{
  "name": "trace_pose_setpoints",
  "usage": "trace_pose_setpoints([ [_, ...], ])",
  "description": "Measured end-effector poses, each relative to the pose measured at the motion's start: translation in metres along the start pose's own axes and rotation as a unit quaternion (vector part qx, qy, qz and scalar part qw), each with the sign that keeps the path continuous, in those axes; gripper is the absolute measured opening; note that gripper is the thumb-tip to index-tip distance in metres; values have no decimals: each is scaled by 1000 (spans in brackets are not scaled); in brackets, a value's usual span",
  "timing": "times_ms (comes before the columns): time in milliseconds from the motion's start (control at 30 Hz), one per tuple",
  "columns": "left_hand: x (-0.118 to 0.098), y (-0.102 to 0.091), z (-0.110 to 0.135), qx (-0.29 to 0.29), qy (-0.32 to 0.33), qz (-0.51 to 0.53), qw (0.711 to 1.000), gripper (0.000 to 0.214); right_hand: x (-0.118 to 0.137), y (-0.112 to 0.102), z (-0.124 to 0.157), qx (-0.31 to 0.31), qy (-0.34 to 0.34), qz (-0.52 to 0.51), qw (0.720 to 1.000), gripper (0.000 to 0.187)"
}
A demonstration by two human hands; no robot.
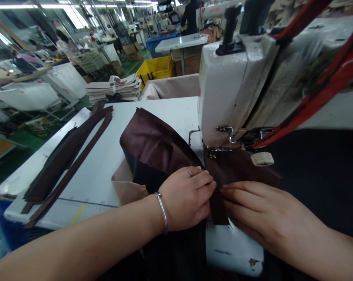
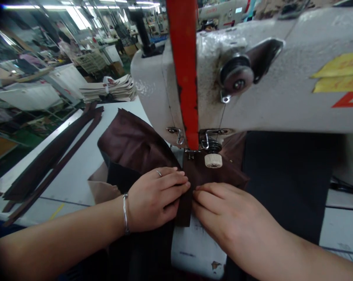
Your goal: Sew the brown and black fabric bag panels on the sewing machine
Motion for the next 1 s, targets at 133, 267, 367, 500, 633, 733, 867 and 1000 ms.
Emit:
trace_pose_setpoints([
  [133,6,3,-3,18,-4,0,1000,26,-5,-1,-3,-3,-10,7,1000,23],
  [267,14,5,-7,15,8,1,1000,25,-13,-1,-6,0,-12,8,1000,20],
  [367,21,6,-10,9,17,3,1000,24,-19,0,-9,-1,-11,0,1000,19],
  [500,28,9,-14,21,26,-6,999,24,-26,2,-11,-5,-13,7,1000,20],
  [633,32,11,-18,38,23,-8,999,26,-32,5,-12,-1,-9,15,1000,23],
  [733,32,9,-19,50,9,3,999,28,-35,6,-12,-8,1,7,1000,22],
  [867,35,1,-20,2,-124,90,988,17,-36,4,-13,-20,9,2,1000,27],
  [1000,40,-1,-23,-19,-252,140,958,29,-36,3,-13,-14,12,-5,1000,30],
])
Point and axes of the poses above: each hand's wrist, its own z-axis away from the middle knuckle, its own y-axis out of the palm, x = y × z, the point moved 3 cm from there along -z, towards the middle knuckle, and after that the axes turned 13 degrees about -x, right-handed, at the moved point
